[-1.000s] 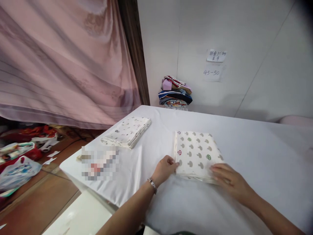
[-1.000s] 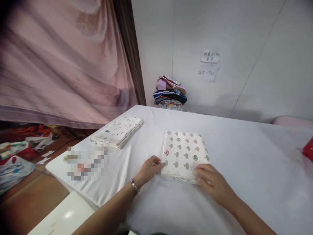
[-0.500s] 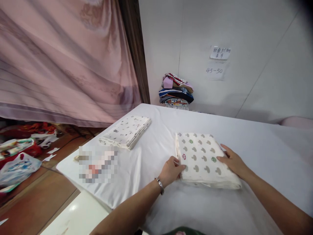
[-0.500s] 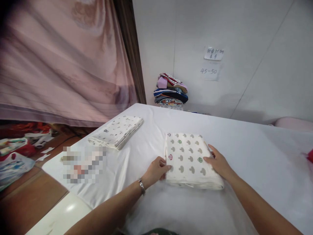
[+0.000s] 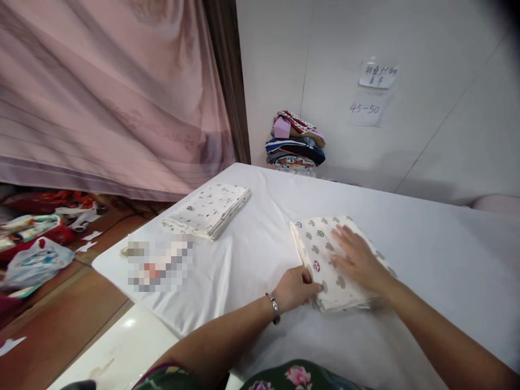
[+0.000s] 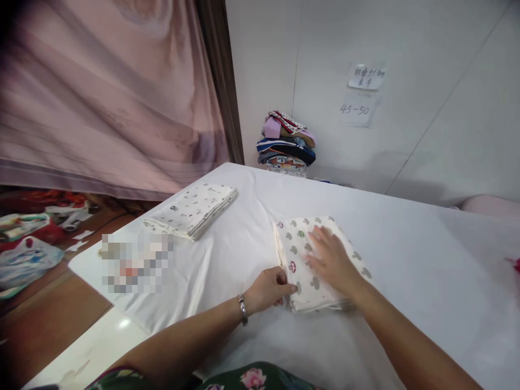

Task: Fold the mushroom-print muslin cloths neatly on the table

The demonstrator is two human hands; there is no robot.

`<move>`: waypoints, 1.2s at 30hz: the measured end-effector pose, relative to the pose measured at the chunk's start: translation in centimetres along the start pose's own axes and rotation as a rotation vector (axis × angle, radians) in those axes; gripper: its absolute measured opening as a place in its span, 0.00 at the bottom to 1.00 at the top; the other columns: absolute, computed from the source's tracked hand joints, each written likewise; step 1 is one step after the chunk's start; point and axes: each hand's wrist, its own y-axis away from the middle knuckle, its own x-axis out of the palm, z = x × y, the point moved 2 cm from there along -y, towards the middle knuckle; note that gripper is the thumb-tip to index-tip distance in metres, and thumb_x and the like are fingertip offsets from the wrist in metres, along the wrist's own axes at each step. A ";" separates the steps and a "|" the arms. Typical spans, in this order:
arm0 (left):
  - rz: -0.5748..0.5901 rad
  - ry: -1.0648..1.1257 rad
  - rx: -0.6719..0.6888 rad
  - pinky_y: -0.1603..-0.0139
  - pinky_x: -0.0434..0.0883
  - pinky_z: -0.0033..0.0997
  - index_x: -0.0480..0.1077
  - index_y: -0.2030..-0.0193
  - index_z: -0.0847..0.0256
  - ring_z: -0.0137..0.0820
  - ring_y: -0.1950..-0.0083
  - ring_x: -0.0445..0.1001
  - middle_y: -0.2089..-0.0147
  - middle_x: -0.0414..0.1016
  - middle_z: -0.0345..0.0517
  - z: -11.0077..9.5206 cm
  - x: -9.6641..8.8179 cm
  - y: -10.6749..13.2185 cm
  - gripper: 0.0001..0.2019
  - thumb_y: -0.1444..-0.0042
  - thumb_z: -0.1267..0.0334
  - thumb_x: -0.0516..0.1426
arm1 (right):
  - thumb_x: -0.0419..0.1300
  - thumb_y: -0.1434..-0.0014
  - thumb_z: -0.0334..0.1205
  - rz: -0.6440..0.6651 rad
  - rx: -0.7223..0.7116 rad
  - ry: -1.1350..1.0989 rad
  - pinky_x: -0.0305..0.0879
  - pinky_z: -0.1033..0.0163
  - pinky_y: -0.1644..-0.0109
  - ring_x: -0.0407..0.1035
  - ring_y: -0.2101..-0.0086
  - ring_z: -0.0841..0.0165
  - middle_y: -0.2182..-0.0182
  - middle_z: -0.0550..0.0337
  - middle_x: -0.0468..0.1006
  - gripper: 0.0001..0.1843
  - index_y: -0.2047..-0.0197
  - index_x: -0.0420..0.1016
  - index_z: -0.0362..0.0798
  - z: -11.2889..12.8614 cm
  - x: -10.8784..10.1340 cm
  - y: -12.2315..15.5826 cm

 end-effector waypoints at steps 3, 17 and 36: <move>-0.005 -0.023 0.031 0.84 0.62 0.20 0.62 0.73 0.60 0.26 0.81 0.69 0.81 0.66 0.35 0.4 0.1 0.0 0.14 0.55 0.54 0.60 | 0.42 0.37 0.55 0.146 -0.107 -0.004 0.43 0.44 0.37 0.40 0.37 0.59 0.36 0.51 0.50 0.31 0.36 0.53 0.48 1.8 2.8 0.2; -0.463 -0.418 0.282 0.47 0.64 0.31 0.63 0.44 0.62 0.36 0.46 0.67 0.43 0.65 0.53 -3.3 -9.0 -7.9 0.25 0.52 0.66 0.57 | 0.45 0.37 0.52 0.160 -0.034 -0.023 0.47 0.41 0.39 0.46 0.38 0.57 0.37 0.57 0.53 0.27 0.36 0.53 0.59 -0.3 1.5 6.0; -0.316 -0.263 0.345 0.60 0.68 0.25 0.73 0.58 0.60 0.30 0.62 0.73 0.63 0.76 0.41 -2.4 -9.0 -10.7 0.16 0.53 0.71 0.52 | 0.58 0.50 0.51 -0.061 0.726 -0.421 0.64 0.54 0.49 0.67 0.50 0.54 0.47 0.52 0.70 0.38 0.37 0.56 0.52 -11.1 -0.3 5.5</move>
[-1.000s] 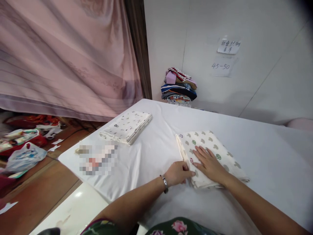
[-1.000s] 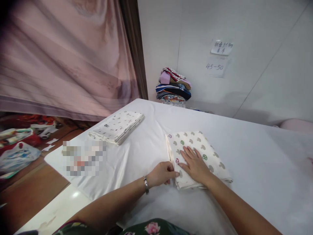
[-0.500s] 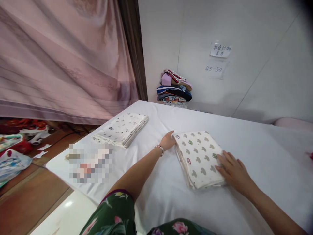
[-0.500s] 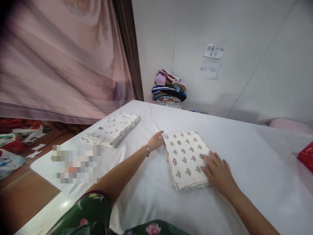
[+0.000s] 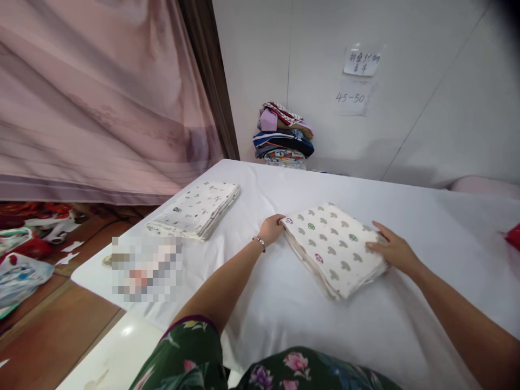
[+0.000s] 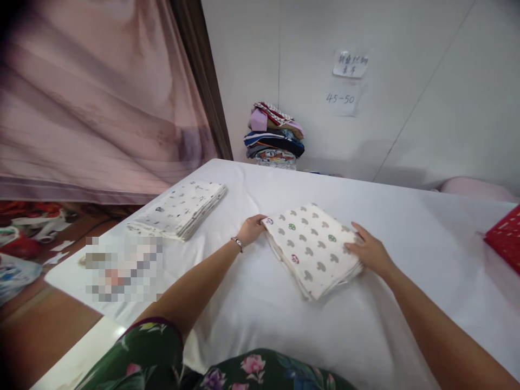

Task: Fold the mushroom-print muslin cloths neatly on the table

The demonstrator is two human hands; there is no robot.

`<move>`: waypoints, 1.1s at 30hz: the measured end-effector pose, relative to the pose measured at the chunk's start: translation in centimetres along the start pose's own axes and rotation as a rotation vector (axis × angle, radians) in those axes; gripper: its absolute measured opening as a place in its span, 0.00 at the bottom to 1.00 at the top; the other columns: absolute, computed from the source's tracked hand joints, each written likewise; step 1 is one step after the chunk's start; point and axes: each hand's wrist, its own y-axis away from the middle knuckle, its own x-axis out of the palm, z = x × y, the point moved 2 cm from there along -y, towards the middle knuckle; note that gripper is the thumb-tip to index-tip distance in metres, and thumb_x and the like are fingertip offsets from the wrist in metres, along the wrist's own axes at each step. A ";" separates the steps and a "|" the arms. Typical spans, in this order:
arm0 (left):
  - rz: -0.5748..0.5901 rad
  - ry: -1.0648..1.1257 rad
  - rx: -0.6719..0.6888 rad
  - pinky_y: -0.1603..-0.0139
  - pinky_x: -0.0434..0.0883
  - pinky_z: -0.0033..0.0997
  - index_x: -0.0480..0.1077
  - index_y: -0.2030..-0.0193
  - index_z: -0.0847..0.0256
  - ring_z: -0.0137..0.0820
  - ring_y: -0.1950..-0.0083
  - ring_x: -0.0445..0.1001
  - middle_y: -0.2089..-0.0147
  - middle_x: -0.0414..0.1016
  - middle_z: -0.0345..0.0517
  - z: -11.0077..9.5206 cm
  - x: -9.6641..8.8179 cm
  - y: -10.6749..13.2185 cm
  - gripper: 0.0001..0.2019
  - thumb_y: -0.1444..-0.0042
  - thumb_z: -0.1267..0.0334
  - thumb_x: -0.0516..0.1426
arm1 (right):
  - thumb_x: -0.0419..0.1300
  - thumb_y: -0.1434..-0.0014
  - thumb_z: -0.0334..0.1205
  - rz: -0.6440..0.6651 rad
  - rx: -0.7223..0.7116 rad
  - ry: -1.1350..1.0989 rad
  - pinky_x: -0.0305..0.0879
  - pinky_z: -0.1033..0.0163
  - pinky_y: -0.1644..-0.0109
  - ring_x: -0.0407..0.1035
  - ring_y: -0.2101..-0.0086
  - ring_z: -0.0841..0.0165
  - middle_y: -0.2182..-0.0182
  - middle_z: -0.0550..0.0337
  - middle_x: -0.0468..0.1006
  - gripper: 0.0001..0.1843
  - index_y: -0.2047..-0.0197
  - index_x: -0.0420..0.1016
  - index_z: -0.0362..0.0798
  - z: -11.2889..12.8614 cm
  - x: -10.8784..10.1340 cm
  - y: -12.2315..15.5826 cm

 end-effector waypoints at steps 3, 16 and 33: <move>-0.029 -0.075 -0.021 0.61 0.68 0.24 0.73 0.58 0.58 0.29 0.64 0.72 0.65 0.76 0.40 -0.3 0.2 1.4 0.15 0.52 0.70 0.52 | 0.57 0.48 0.49 0.002 -0.011 0.068 0.62 0.53 0.48 0.66 0.50 0.53 0.47 0.47 0.69 0.36 0.38 0.59 0.46 -0.5 -0.9 -2.7; -0.068 -0.088 0.047 0.46 0.65 0.30 0.69 0.47 0.56 0.33 0.48 0.69 0.48 0.72 0.41 0.2 1.5 1.8 0.21 0.49 0.70 0.53 | 0.49 0.41 0.55 0.199 -0.736 0.428 0.48 0.46 0.38 0.47 0.38 0.56 0.37 0.52 0.53 0.34 0.35 0.49 0.51 8.5 6.3 8.2; -0.096 -0.585 0.437 0.44 0.63 0.40 0.60 0.41 0.57 0.39 0.42 0.62 0.39 0.61 0.50 -1.1 1.1 3.0 0.25 0.47 0.66 0.56 | 0.49 0.42 0.40 0.077 -0.665 0.474 0.56 0.52 0.46 0.56 0.44 0.58 0.44 0.52 0.64 0.28 0.38 0.54 0.51 10.2 6.9 10.0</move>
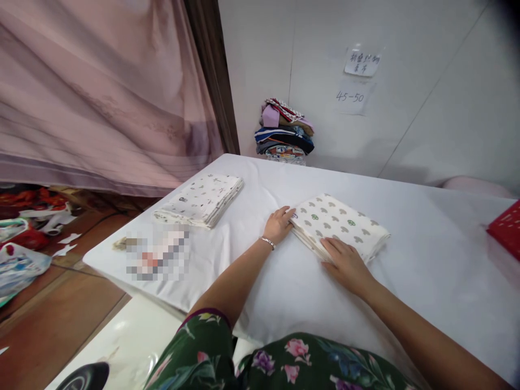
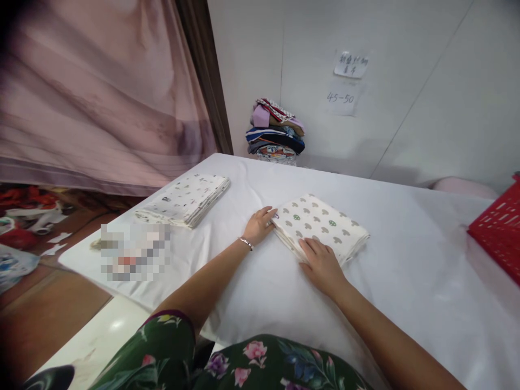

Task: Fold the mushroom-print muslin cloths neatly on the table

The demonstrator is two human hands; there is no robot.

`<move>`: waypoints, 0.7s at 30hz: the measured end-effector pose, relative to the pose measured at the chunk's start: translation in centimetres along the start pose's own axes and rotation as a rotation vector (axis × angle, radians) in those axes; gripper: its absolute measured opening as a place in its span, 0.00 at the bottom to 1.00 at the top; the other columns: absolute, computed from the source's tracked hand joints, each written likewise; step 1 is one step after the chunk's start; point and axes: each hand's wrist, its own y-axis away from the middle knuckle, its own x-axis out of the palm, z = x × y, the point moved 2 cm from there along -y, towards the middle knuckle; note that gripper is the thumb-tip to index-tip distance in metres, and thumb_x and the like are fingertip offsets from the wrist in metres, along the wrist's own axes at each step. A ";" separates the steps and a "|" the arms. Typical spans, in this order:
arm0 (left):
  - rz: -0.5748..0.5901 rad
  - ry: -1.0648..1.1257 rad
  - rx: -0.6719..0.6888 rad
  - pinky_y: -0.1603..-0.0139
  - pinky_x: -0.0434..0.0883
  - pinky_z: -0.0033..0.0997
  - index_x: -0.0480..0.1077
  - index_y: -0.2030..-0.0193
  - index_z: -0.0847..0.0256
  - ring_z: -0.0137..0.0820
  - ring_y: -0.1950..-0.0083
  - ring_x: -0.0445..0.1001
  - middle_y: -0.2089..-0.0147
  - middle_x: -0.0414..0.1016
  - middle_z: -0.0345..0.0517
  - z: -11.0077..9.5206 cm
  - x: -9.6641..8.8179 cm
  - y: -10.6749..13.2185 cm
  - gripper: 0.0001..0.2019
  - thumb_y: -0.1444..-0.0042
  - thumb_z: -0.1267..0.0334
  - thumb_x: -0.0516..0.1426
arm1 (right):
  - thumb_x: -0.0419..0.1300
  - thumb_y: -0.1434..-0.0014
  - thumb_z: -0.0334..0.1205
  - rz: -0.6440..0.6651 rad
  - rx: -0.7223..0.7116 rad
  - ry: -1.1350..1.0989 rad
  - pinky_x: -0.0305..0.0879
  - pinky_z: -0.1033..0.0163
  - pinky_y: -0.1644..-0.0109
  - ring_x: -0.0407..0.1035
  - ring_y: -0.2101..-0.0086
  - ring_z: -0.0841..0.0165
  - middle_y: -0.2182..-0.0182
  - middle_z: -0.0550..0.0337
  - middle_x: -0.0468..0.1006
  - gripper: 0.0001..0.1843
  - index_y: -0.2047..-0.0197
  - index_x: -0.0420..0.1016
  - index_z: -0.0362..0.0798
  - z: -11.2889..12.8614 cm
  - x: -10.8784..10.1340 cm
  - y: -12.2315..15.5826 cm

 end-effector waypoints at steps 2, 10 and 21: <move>0.021 -0.116 0.137 0.46 0.62 0.41 0.59 0.41 0.57 0.40 0.41 0.61 0.38 0.59 0.51 -0.3 -0.4 -0.4 0.24 0.45 0.67 0.55 | 0.49 0.43 0.38 -0.001 0.009 0.021 0.57 0.52 0.48 0.57 0.45 0.58 0.45 0.52 0.65 0.28 0.39 0.56 0.51 0.2 0.0 -0.2; 0.034 -0.320 0.659 0.49 0.60 0.37 0.67 0.55 0.63 0.35 0.48 0.65 0.51 0.70 0.52 -1.5 -1.1 -1.2 0.12 0.39 0.72 0.44 | 0.49 0.44 0.35 -0.011 0.017 0.129 0.57 0.52 0.50 0.57 0.47 0.56 0.46 0.50 0.65 0.28 0.39 0.57 0.49 0.5 0.7 -0.1; -0.045 -0.246 0.561 0.49 0.61 0.35 0.67 0.60 0.62 0.31 0.57 0.66 0.61 0.71 0.47 -1.2 0.1 0.3 0.12 0.39 0.72 0.44 | 0.49 0.42 0.35 -0.044 -0.021 0.154 0.56 0.54 0.50 0.58 0.47 0.57 0.45 0.49 0.65 0.27 0.39 0.57 0.47 0.3 1.2 0.7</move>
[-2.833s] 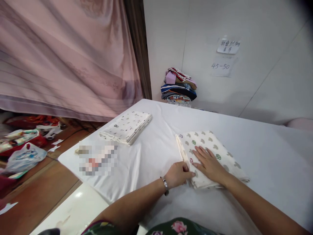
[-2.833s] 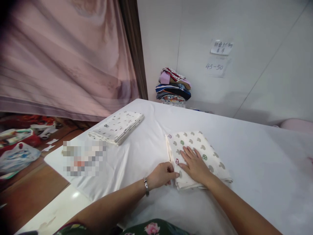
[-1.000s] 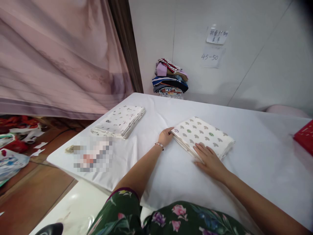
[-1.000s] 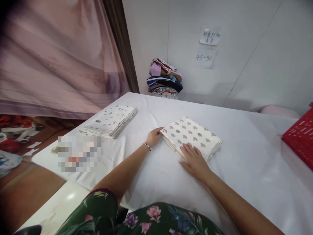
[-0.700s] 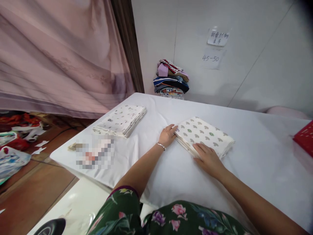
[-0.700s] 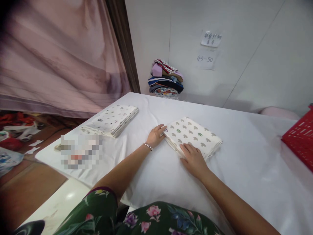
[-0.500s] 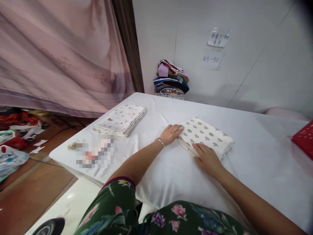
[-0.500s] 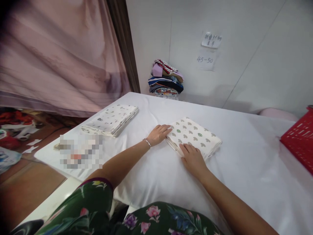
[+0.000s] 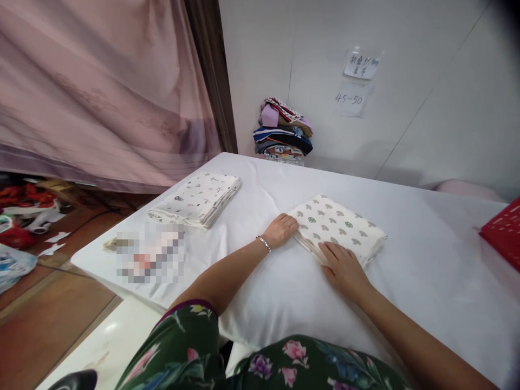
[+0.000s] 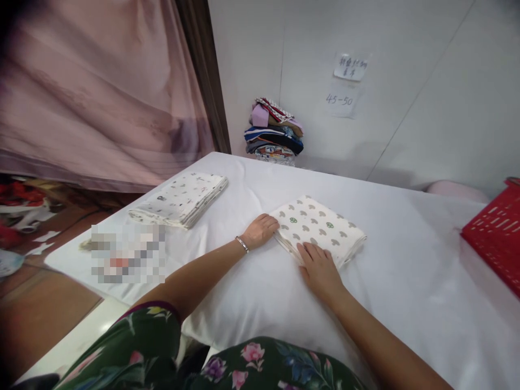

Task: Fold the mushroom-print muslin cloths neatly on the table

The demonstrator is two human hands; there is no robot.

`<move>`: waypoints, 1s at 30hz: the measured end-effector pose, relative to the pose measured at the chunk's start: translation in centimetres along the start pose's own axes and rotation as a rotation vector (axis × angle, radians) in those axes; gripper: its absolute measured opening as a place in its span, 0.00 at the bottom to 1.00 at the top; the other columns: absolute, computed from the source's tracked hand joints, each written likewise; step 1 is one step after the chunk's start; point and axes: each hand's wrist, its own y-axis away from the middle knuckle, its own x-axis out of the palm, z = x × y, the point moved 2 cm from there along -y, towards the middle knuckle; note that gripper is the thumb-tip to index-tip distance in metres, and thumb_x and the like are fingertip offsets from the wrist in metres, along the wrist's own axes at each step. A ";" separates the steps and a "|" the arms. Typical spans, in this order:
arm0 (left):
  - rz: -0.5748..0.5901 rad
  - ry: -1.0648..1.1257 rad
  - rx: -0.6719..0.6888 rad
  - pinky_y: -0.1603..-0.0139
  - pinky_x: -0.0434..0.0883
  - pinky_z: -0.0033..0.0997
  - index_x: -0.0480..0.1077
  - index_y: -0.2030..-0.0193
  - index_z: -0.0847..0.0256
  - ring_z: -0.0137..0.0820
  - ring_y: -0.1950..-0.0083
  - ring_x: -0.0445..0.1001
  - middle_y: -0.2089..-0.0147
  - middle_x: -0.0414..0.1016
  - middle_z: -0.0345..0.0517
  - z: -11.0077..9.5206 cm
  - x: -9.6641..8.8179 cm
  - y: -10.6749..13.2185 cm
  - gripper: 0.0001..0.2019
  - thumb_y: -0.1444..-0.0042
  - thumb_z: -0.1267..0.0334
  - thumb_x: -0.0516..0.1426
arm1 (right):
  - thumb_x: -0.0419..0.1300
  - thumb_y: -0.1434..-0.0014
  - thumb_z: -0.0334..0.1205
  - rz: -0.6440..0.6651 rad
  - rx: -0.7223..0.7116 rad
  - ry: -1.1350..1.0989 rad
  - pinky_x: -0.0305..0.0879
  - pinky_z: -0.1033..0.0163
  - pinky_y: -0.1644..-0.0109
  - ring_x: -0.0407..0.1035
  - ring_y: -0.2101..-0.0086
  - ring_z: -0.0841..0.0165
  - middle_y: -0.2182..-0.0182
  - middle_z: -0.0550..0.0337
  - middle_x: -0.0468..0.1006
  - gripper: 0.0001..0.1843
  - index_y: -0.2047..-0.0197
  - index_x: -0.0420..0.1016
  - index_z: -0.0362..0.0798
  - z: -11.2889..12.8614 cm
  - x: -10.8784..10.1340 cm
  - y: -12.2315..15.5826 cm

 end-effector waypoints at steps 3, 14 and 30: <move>0.012 0.016 -0.016 0.47 0.60 0.37 0.67 0.58 0.62 0.32 0.55 0.66 0.58 0.71 0.47 -0.2 -0.2 0.1 0.11 0.40 0.72 0.45 | 0.49 0.42 0.35 -0.002 -0.002 0.027 0.56 0.53 0.50 0.58 0.47 0.56 0.45 0.48 0.65 0.27 0.39 0.58 0.46 0.2 0.2 -0.1; -0.055 0.335 -0.190 0.40 0.58 0.42 0.67 0.51 0.60 0.33 0.46 0.66 0.49 0.71 0.47 -2.2 -2.3 -1.8 0.18 0.49 0.73 0.50 | 0.50 0.44 0.32 0.010 -0.015 0.026 0.55 0.51 0.48 0.56 0.45 0.55 0.43 0.46 0.63 0.28 0.39 0.58 0.45 0.5 -0.2 -0.1; -0.075 0.368 -0.590 0.37 0.54 0.47 0.65 0.47 0.60 0.39 0.35 0.54 0.38 0.60 0.53 -3.0 -1.1 -0.4 0.18 0.41 0.56 0.51 | 0.45 0.37 0.47 -0.044 0.135 -0.291 0.55 0.48 0.40 0.53 0.41 0.59 0.41 0.53 0.62 0.24 0.41 0.63 0.50 -6.1 -2.4 -0.5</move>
